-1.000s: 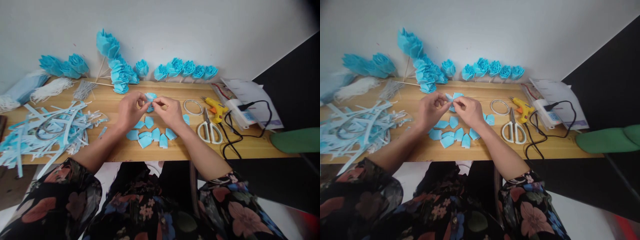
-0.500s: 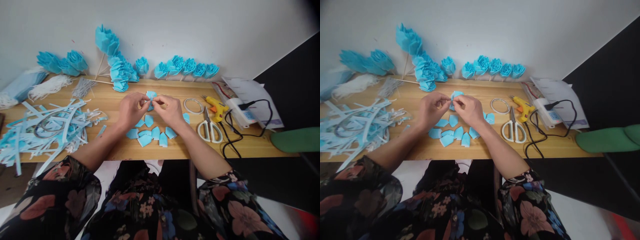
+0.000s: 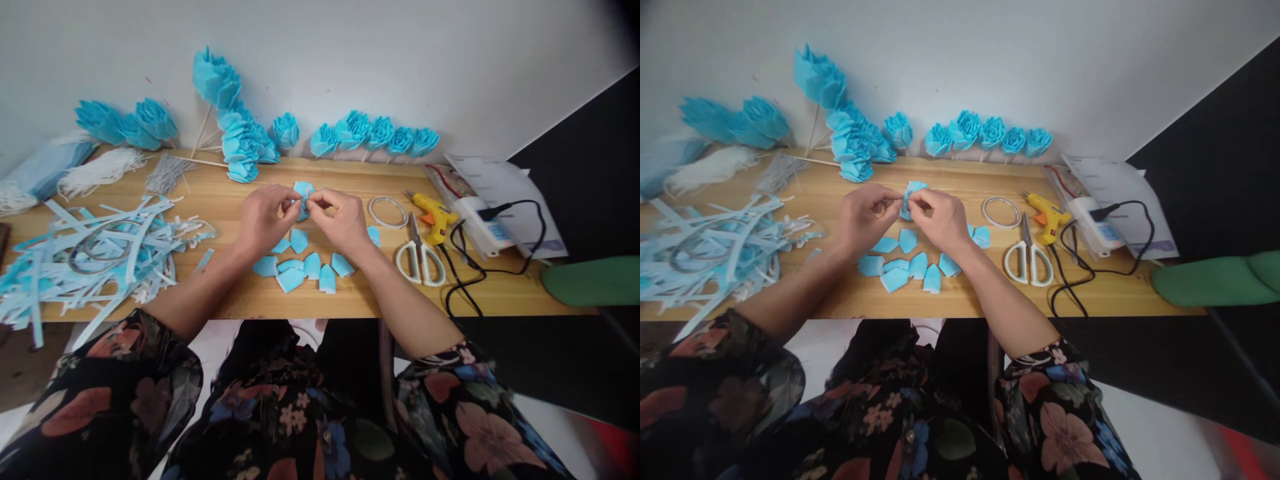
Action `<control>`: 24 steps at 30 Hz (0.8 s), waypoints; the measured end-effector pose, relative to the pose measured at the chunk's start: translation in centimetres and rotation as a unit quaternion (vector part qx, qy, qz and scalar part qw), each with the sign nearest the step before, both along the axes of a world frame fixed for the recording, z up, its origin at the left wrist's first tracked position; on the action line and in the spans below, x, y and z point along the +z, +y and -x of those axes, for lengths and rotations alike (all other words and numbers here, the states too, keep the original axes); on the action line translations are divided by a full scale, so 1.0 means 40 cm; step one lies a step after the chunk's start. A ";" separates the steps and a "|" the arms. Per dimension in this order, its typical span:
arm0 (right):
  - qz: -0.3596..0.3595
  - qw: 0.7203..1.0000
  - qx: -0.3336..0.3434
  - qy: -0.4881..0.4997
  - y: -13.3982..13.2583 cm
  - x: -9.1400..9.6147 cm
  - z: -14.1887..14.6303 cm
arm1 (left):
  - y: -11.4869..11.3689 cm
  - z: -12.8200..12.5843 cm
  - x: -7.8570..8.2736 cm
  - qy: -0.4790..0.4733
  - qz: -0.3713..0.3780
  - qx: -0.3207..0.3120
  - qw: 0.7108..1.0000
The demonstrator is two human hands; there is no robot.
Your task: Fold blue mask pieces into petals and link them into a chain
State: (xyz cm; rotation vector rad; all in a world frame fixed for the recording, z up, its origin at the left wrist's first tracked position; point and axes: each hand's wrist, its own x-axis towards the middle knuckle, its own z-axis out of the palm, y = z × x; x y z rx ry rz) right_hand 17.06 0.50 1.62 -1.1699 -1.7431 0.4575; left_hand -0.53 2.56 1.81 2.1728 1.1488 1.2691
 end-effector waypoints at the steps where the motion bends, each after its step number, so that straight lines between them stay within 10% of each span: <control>1: 0.001 1.000 0.006 0.009 0.000 0.002 0.001 | 0.000 0.000 0.000 -0.003 0.003 0.003 1.000; 24: 0.151 0.974 0.092 0.139 0.009 0.018 -0.009 | 0.033 0.008 -0.008 -0.194 0.241 -0.104 0.945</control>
